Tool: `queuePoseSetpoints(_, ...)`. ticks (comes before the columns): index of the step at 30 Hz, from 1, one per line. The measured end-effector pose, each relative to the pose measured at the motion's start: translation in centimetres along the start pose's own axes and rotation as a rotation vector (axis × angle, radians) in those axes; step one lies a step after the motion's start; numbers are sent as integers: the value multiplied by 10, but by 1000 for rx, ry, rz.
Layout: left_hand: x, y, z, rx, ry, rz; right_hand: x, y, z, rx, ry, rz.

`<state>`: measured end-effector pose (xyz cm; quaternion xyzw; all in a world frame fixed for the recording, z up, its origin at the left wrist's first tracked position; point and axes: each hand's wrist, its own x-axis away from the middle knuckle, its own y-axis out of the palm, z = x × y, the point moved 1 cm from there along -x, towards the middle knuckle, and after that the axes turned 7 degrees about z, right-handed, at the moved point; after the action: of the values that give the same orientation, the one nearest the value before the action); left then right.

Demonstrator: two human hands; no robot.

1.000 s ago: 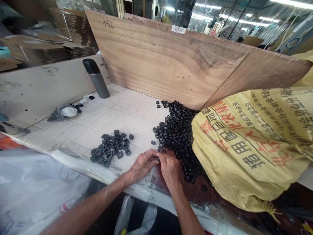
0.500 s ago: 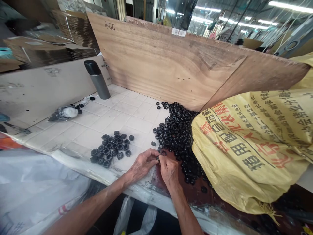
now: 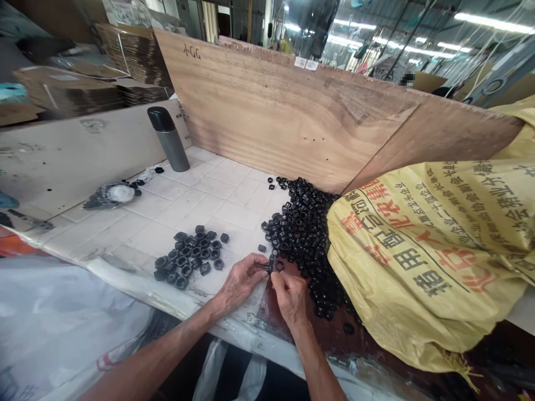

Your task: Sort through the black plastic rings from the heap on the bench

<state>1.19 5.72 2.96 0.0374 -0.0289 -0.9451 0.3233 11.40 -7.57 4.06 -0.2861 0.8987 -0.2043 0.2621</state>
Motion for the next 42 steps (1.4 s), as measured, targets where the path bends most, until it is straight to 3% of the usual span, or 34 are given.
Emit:
queuePoseSetpoints(9,1,1,2,-24,-3,-10,-2,1,6,27,71,50)
queuePoseSetpoints(13,1,1,-1,-26,6,-26,-1,4,5,-100,76,-2)
queuePoseSetpoints(15,1,1,-1,-120,88,-28,-2,5,3,-133,137,-35)
queuePoseSetpoints(20,10,2,10,-452,462,-78,-2,4,-1,-205,274,-111)
queuePoseSetpoints(23,20,-10,18,-574,477,-154,0,2,2,-98,205,12)
queuePoseSetpoints(25,25,-29,21,-721,449,-77,0,1,7,6,135,175)
queuePoseSetpoints(27,27,-51,24,-976,438,131,-1,2,14,76,70,284)
queuePoseSetpoints(30,25,-66,27,-1276,491,348,-4,7,23,185,-12,283)
queuePoseSetpoints(32,19,-57,28,-1274,534,335,-5,10,24,258,-44,225)
queuePoseSetpoints(35,5,-27,24,-1102,510,258,-4,10,21,291,-65,159)
queuePoseSetpoints(39,-12,5,12,-949,428,99,-1,8,15,143,-84,57)
queuePoseSetpoints(40,-15,8,9,-930,411,73,-1,6,14,100,-76,79)
queuePoseSetpoints(42,-17,8,2,-885,382,70,-1,0,13,66,-40,256)
